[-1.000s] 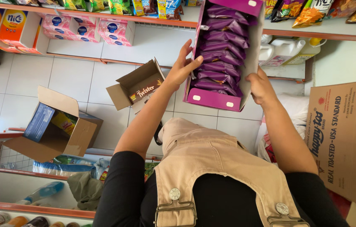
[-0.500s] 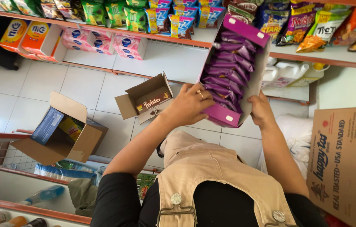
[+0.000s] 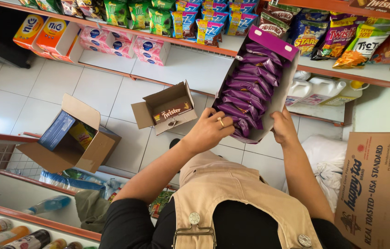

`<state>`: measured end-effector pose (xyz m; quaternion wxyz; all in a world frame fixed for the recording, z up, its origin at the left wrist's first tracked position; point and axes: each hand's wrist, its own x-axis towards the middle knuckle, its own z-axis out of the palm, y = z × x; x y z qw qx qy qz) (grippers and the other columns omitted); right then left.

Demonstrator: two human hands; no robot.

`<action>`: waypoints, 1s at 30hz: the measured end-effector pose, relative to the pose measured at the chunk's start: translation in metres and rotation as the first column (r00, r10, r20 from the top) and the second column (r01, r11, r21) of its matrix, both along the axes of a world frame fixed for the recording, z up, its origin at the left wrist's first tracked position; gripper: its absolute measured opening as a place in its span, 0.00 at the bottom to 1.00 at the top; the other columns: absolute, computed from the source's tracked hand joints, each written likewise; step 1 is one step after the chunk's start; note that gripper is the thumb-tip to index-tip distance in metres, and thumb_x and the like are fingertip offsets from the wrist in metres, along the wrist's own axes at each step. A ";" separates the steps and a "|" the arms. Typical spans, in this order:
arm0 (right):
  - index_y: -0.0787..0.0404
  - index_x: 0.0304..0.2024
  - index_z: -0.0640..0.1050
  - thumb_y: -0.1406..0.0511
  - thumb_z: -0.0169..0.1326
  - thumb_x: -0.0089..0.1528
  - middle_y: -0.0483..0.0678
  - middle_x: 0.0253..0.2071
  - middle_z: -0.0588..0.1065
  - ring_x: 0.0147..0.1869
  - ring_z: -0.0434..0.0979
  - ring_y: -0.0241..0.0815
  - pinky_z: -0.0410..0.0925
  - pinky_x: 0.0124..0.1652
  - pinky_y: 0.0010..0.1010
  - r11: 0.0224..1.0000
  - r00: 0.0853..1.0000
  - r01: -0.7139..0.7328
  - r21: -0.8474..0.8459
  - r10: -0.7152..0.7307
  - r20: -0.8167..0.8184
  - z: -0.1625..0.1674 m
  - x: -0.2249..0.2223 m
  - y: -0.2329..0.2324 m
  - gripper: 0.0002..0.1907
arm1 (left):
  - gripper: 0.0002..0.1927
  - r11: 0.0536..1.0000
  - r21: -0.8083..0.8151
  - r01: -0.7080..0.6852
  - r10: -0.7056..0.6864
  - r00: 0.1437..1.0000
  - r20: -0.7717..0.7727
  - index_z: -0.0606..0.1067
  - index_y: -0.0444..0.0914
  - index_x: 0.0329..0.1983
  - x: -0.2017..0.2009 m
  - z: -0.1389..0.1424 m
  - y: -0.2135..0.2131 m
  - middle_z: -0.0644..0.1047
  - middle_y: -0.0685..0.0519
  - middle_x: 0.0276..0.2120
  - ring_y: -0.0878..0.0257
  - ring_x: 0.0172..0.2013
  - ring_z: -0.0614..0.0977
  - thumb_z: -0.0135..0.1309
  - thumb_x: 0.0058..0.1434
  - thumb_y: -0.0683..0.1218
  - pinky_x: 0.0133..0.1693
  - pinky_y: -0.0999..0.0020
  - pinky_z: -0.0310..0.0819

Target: The person unpacks snack items from a cardboard box and places them into a red plastic bag. They then walk to a shelf, pick up a yellow snack pack, inspect it, and return it to the box. Finally, they open a purple Twister box, remove several small snack packs, and place them into the cardboard box.

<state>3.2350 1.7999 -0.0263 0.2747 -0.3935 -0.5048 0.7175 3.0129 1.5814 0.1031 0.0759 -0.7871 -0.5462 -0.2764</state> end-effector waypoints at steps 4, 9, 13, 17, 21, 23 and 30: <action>0.64 0.72 0.60 0.73 0.38 0.59 0.52 0.62 0.70 0.63 0.69 0.44 0.63 0.60 0.33 0.996 1.000 -0.017 0.085 0.016 0.020 -0.008 -0.002 0.000 0.35 | 0.05 0.998 -0.047 0.033 -0.034 0.999 -0.022 0.75 0.46 0.38 0.018 -0.010 0.008 0.76 0.59 0.41 0.61 0.44 0.79 0.53 0.60 0.43 0.51 0.59 0.65; 0.66 0.68 0.65 0.73 0.40 0.60 0.52 0.58 0.72 0.58 0.70 0.44 0.66 0.57 0.33 0.999 0.999 -0.034 0.016 0.034 0.041 -0.021 -0.005 -0.008 0.31 | 0.10 0.985 -0.114 0.127 -0.133 0.990 -0.043 0.78 0.47 0.43 0.046 -0.023 0.021 0.77 0.57 0.39 0.60 0.42 0.80 0.52 0.59 0.46 0.42 0.63 0.72; 0.66 0.68 0.65 0.72 0.40 0.61 0.52 0.55 0.72 0.56 0.70 0.43 0.66 0.55 0.32 0.999 0.998 -0.027 0.045 0.024 0.056 -0.024 -0.003 -0.009 0.30 | 0.14 0.972 -0.165 0.166 -0.176 0.983 -0.049 0.79 0.49 0.48 0.051 -0.032 0.014 0.78 0.59 0.38 0.59 0.43 0.80 0.52 0.60 0.44 0.37 0.65 0.75; 0.63 0.68 0.63 0.71 0.40 0.60 0.53 0.55 0.72 0.55 0.74 0.49 0.71 0.49 0.43 0.996 1.000 -0.010 -0.084 0.012 0.022 -0.017 0.002 -0.008 0.31 | 0.14 0.988 -0.069 0.136 -0.131 0.989 0.071 0.79 0.50 0.47 0.045 -0.038 0.002 0.80 0.63 0.43 0.62 0.45 0.79 0.53 0.59 0.45 0.44 0.65 0.76; 0.58 0.69 0.61 0.70 0.40 0.60 0.55 0.56 0.71 0.55 0.76 0.55 0.75 0.43 0.53 0.993 0.996 0.025 -0.116 -0.016 0.082 -0.006 0.001 -0.008 0.32 | 0.18 0.985 0.149 0.083 -0.098 0.991 0.092 0.80 0.47 0.53 0.031 -0.040 -0.004 0.79 0.59 0.49 0.61 0.50 0.78 0.54 0.59 0.44 0.50 0.64 0.75; 0.57 0.70 0.61 0.70 0.39 0.60 0.55 0.58 0.71 0.55 0.77 0.56 0.76 0.43 0.55 0.995 0.996 0.022 -0.100 -0.014 0.084 -0.004 -0.002 -0.010 0.33 | 0.19 0.978 0.203 0.053 -0.067 0.996 0.064 0.80 0.48 0.53 0.027 -0.040 -0.004 0.79 0.59 0.49 0.61 0.51 0.78 0.55 0.58 0.43 0.53 0.62 0.74; 0.56 0.68 0.62 0.70 0.38 0.60 0.55 0.57 0.72 0.55 0.77 0.55 0.76 0.45 0.55 0.997 0.991 0.005 -0.073 0.005 0.134 -0.008 -0.005 -0.001 0.32 | 0.11 0.963 -0.169 -0.208 0.244 0.942 0.230 0.79 0.39 0.40 0.009 -0.040 -0.007 0.77 0.50 0.40 0.51 0.43 0.77 0.54 0.67 0.51 0.48 0.55 0.71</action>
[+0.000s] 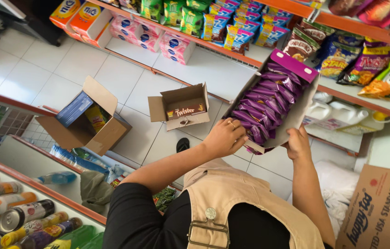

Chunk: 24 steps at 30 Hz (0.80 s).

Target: The person unpacks snack items from a cardboard box and places them into a red plastic bag. They then walk to a shelf, pick up a yellow snack pack, inspect it, and return it to the box. Finally, they open a purple Twister box, remove several small snack packs, and place them into the cardboard box.

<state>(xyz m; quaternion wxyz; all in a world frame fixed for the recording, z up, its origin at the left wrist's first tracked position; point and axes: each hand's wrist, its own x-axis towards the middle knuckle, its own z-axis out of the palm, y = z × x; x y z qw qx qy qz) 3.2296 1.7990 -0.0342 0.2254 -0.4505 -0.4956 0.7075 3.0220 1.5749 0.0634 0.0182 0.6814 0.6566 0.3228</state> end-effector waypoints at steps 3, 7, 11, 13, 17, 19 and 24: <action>0.58 0.67 0.63 0.70 0.38 0.60 0.55 0.56 0.72 0.54 0.77 0.55 0.76 0.45 0.55 1.000 1.000 -0.008 -0.014 0.009 0.014 -0.005 -0.002 0.003 0.31 | 0.15 0.995 -0.053 -0.084 0.079 0.992 -0.094 0.77 0.37 0.40 -0.006 -0.002 -0.003 0.77 0.47 0.38 0.50 0.43 0.77 0.52 0.64 0.53 0.50 0.50 0.68; 0.58 0.67 0.64 0.70 0.38 0.60 0.55 0.56 0.73 0.54 0.77 0.55 0.75 0.45 0.55 1.000 1.000 -0.012 -0.016 0.012 0.012 -0.006 -0.006 0.009 0.30 | 0.17 0.993 -0.102 -0.056 0.043 0.991 -0.127 0.77 0.38 0.42 -0.007 -0.006 -0.005 0.77 0.48 0.42 0.52 0.47 0.76 0.50 0.66 0.56 0.53 0.47 0.64; 0.60 0.66 0.65 0.69 0.39 0.60 0.55 0.56 0.73 0.54 0.78 0.55 0.76 0.44 0.55 0.999 0.999 -0.045 -0.005 0.045 0.020 -0.005 -0.006 0.014 0.29 | 0.20 0.988 -0.154 -0.023 -0.001 0.987 -0.159 0.79 0.41 0.47 -0.010 -0.012 -0.007 0.77 0.53 0.45 0.55 0.49 0.74 0.50 0.67 0.60 0.54 0.46 0.62; 0.60 0.65 0.65 0.69 0.38 0.60 0.54 0.55 0.73 0.53 0.78 0.55 0.75 0.43 0.55 0.999 0.998 -0.054 -0.008 0.054 0.015 -0.004 -0.005 0.015 0.29 | 0.19 0.988 -0.155 -0.018 -0.009 0.985 -0.175 0.79 0.44 0.48 -0.009 -0.013 -0.008 0.77 0.56 0.45 0.56 0.49 0.72 0.52 0.64 0.61 0.52 0.47 0.61; 0.61 0.65 0.66 0.69 0.38 0.61 0.55 0.56 0.73 0.54 0.77 0.56 0.75 0.43 0.54 0.998 0.998 -0.057 -0.035 0.057 0.006 0.002 -0.008 0.014 0.28 | 0.19 0.995 -0.098 -0.006 -0.008 0.990 -0.142 0.79 0.47 0.45 -0.009 -0.013 -0.006 0.76 0.61 0.44 0.57 0.50 0.71 0.60 0.56 0.60 0.51 0.49 0.59; 0.60 0.65 0.66 0.69 0.38 0.60 0.55 0.56 0.72 0.55 0.76 0.56 0.74 0.44 0.53 0.995 0.997 -0.074 -0.060 0.072 -0.027 0.005 -0.009 0.012 0.29 | 0.15 1.000 -0.021 -0.021 0.018 0.989 -0.144 0.78 0.48 0.42 -0.009 -0.012 -0.004 0.76 0.63 0.44 0.58 0.51 0.71 0.62 0.55 0.56 0.53 0.51 0.59; 0.62 0.65 0.66 0.70 0.39 0.61 0.55 0.57 0.72 0.56 0.75 0.54 0.73 0.47 0.53 0.994 0.998 -0.063 -0.086 0.062 -0.017 0.009 -0.018 0.009 0.28 | 0.12 0.997 0.078 -0.018 0.029 0.991 -0.133 0.77 0.48 0.39 -0.010 -0.013 -0.005 0.75 0.64 0.41 0.61 0.50 0.72 0.65 0.53 0.50 0.54 0.54 0.60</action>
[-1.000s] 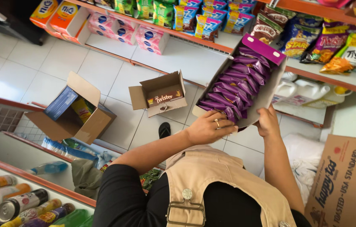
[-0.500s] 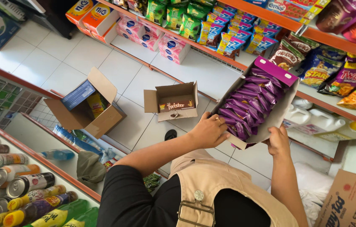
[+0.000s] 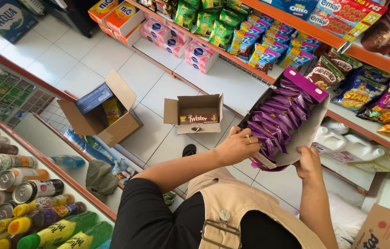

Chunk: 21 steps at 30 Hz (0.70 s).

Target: The person unpacks snack items from a cardboard box and places them into a red plastic bag. They then walk to a shelf, pick up a yellow snack pack, inspect it, and return it to the box. Finally, they open a purple Twister box, remove several small snack packs, and place them into the cardboard box.

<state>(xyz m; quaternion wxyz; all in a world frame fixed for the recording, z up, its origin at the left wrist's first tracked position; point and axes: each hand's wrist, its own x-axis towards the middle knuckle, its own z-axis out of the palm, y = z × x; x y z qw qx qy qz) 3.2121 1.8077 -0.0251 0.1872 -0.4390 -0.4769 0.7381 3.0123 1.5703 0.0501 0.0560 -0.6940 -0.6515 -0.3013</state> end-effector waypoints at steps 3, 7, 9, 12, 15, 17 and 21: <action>0.61 0.65 0.66 0.70 0.39 0.61 0.54 0.56 0.72 0.56 0.75 0.52 0.73 0.47 0.49 1.000 1.000 0.010 0.017 -0.010 -0.015 0.001 0.000 -0.002 0.28 | 0.10 0.998 0.060 0.017 -0.019 0.999 0.030 0.76 0.47 0.37 0.001 -0.002 -0.003 0.74 0.64 0.39 0.62 0.47 0.73 0.64 0.54 0.49 0.52 0.55 0.58; 0.65 0.64 0.66 0.71 0.40 0.63 0.55 0.55 0.72 0.54 0.76 0.51 0.73 0.48 0.45 0.999 0.997 -0.004 0.045 0.008 -0.072 0.003 -0.001 -0.001 0.25 | 0.07 0.992 0.120 0.024 -0.024 1.000 0.005 0.74 0.47 0.32 0.004 -0.004 -0.005 0.73 0.63 0.36 0.64 0.44 0.73 0.63 0.57 0.48 0.51 0.56 0.57; 0.63 0.65 0.66 0.71 0.40 0.62 0.54 0.55 0.72 0.54 0.76 0.50 0.73 0.47 0.43 0.997 0.998 -0.011 0.075 0.016 -0.066 0.004 0.000 -0.001 0.27 | 0.07 0.992 0.126 0.029 -0.026 0.999 -0.023 0.74 0.48 0.30 0.005 -0.006 -0.005 0.72 0.63 0.34 0.65 0.42 0.73 0.63 0.59 0.47 0.50 0.57 0.57; 0.62 0.66 0.65 0.72 0.39 0.61 0.53 0.55 0.72 0.53 0.76 0.49 0.73 0.46 0.43 0.995 0.999 -0.014 0.103 0.018 -0.038 0.008 -0.002 -0.002 0.28 | 0.08 0.993 0.113 0.042 -0.038 0.998 -0.043 0.74 0.49 0.30 0.006 -0.006 -0.007 0.71 0.63 0.33 0.66 0.41 0.73 0.62 0.60 0.47 0.49 0.58 0.56; 0.62 0.66 0.65 0.71 0.39 0.61 0.53 0.54 0.72 0.53 0.76 0.50 0.74 0.44 0.44 0.994 1.000 -0.019 0.107 0.021 -0.021 0.011 -0.001 -0.003 0.28 | 0.06 0.987 0.150 0.048 -0.045 0.999 -0.028 0.74 0.48 0.33 0.006 -0.006 -0.008 0.72 0.62 0.35 0.65 0.42 0.73 0.62 0.60 0.48 0.50 0.59 0.57; 0.62 0.66 0.64 0.71 0.39 0.61 0.53 0.55 0.72 0.53 0.77 0.50 0.74 0.45 0.44 0.994 0.999 -0.022 0.107 0.025 -0.029 0.011 -0.001 -0.002 0.28 | 0.07 0.981 0.189 0.051 -0.048 0.999 -0.019 0.75 0.47 0.36 0.004 -0.005 -0.009 0.73 0.62 0.37 0.64 0.44 0.73 0.62 0.59 0.50 0.52 0.59 0.58; 0.61 0.67 0.64 0.70 0.39 0.62 0.54 0.56 0.72 0.54 0.77 0.52 0.74 0.45 0.47 0.993 0.999 -0.021 0.114 0.024 -0.029 0.010 0.002 0.001 0.29 | 0.14 0.983 0.174 0.066 -0.047 0.993 -0.111 0.77 0.49 0.50 -0.004 -0.004 -0.018 0.76 0.64 0.48 0.68 0.53 0.74 0.61 0.60 0.46 0.58 0.60 0.59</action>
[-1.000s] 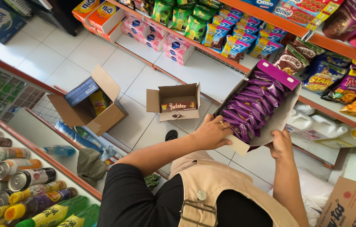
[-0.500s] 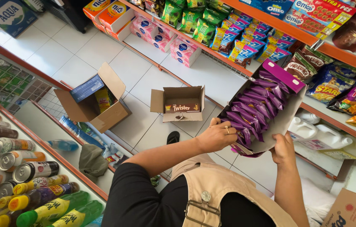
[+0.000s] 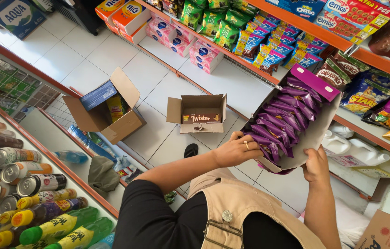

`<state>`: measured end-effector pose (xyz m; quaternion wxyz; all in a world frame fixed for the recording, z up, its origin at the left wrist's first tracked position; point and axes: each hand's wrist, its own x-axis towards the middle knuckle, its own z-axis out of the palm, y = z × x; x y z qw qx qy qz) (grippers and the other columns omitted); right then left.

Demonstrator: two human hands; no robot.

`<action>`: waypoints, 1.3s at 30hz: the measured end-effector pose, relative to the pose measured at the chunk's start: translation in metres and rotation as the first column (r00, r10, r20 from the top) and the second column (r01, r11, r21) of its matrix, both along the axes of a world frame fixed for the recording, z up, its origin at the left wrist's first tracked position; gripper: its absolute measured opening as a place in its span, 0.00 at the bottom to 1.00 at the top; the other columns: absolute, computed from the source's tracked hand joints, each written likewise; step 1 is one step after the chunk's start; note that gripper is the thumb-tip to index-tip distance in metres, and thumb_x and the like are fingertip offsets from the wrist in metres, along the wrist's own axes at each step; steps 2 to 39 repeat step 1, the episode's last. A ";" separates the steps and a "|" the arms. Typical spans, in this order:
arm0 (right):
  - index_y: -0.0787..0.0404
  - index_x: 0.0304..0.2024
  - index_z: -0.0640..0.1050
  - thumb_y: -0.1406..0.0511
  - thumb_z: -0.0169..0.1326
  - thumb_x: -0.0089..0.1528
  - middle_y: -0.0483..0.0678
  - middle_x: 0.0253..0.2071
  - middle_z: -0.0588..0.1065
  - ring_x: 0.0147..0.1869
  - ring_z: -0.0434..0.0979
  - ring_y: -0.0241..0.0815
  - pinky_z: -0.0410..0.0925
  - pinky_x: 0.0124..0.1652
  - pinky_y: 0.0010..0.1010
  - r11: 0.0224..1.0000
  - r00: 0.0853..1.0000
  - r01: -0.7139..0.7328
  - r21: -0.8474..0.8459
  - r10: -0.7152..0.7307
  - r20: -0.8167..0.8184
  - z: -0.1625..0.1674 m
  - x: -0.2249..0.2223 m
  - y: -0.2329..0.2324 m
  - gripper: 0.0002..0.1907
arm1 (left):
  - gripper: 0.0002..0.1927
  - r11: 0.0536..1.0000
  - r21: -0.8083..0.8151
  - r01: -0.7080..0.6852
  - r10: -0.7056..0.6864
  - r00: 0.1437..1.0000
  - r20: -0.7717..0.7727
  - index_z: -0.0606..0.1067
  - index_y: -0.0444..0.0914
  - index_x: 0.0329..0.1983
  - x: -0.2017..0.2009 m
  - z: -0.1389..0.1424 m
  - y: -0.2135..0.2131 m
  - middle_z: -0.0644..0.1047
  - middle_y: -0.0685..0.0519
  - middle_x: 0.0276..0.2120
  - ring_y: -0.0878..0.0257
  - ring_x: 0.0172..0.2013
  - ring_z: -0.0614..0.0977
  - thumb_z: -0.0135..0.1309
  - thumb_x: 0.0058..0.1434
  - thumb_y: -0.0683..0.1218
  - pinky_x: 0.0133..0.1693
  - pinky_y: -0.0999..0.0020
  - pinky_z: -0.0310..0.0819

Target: The person unpacks snack items from a cardboard box and places them into a red plastic bag. They then walk to a shelf, pick up a yellow snack pack, inspect it, and return it to the box. Finally, they open a purple Twister box, remove several small snack packs, and place them into the cardboard box.

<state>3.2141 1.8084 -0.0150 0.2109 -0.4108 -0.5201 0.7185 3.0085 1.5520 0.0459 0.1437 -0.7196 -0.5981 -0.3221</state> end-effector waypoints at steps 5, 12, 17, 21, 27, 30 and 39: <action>0.61 0.67 0.65 0.70 0.39 0.62 0.54 0.56 0.72 0.55 0.77 0.52 0.74 0.45 0.48 1.000 1.000 0.002 0.003 -0.002 0.011 0.000 0.003 0.001 0.29 | 0.18 1.000 -0.016 -0.013 0.012 0.999 -0.037 0.77 0.50 0.54 -0.002 -0.001 -0.003 0.76 0.64 0.51 0.68 0.56 0.74 0.61 0.59 0.45 0.58 0.60 0.59; 0.61 0.67 0.65 0.70 0.39 0.62 0.54 0.56 0.72 0.55 0.77 0.52 0.74 0.45 0.48 1.000 1.000 0.002 0.003 -0.002 0.011 0.000 0.003 0.001 0.29 | 0.18 1.000 -0.016 -0.013 0.012 0.999 -0.037 0.77 0.50 0.54 -0.002 -0.001 -0.003 0.76 0.64 0.51 0.68 0.56 0.74 0.61 0.59 0.45 0.58 0.60 0.59; 0.61 0.67 0.65 0.70 0.39 0.62 0.54 0.56 0.72 0.55 0.77 0.52 0.74 0.45 0.48 1.000 1.000 0.002 0.003 -0.002 0.011 0.000 0.003 0.001 0.29 | 0.18 1.000 -0.016 -0.013 0.012 0.999 -0.037 0.77 0.50 0.54 -0.002 -0.001 -0.003 0.76 0.64 0.51 0.68 0.56 0.74 0.61 0.59 0.45 0.58 0.60 0.59; 0.61 0.67 0.65 0.70 0.39 0.62 0.54 0.56 0.72 0.55 0.77 0.52 0.74 0.45 0.48 1.000 1.000 0.002 0.003 -0.002 0.011 0.000 0.003 0.001 0.29 | 0.18 1.000 -0.016 -0.013 0.012 0.999 -0.037 0.77 0.50 0.54 -0.002 -0.001 -0.003 0.76 0.64 0.51 0.68 0.56 0.74 0.61 0.59 0.45 0.58 0.60 0.59; 0.61 0.67 0.65 0.70 0.39 0.62 0.54 0.56 0.72 0.55 0.77 0.52 0.74 0.45 0.48 1.000 1.000 0.002 0.003 -0.002 0.011 0.000 0.003 0.001 0.29 | 0.18 1.000 -0.016 -0.013 0.012 0.999 -0.037 0.77 0.50 0.54 -0.002 -0.001 -0.003 0.76 0.64 0.51 0.68 0.56 0.74 0.61 0.59 0.45 0.58 0.60 0.59; 0.61 0.67 0.65 0.70 0.39 0.62 0.54 0.56 0.72 0.55 0.77 0.52 0.74 0.45 0.48 1.000 1.000 0.002 0.003 -0.002 0.011 0.000 0.003 0.001 0.29 | 0.18 1.000 -0.016 -0.013 0.012 0.999 -0.037 0.77 0.50 0.54 -0.002 -0.001 -0.003 0.76 0.64 0.51 0.68 0.56 0.74 0.61 0.59 0.45 0.58 0.60 0.59; 0.61 0.67 0.65 0.70 0.39 0.62 0.54 0.56 0.72 0.55 0.77 0.52 0.74 0.45 0.48 1.000 1.000 0.002 0.003 -0.002 0.011 0.000 0.003 0.001 0.29 | 0.18 1.000 -0.016 -0.013 0.012 0.999 -0.037 0.77 0.50 0.54 -0.002 -0.001 -0.003 0.76 0.64 0.51 0.68 0.56 0.74 0.61 0.59 0.45 0.58 0.60 0.59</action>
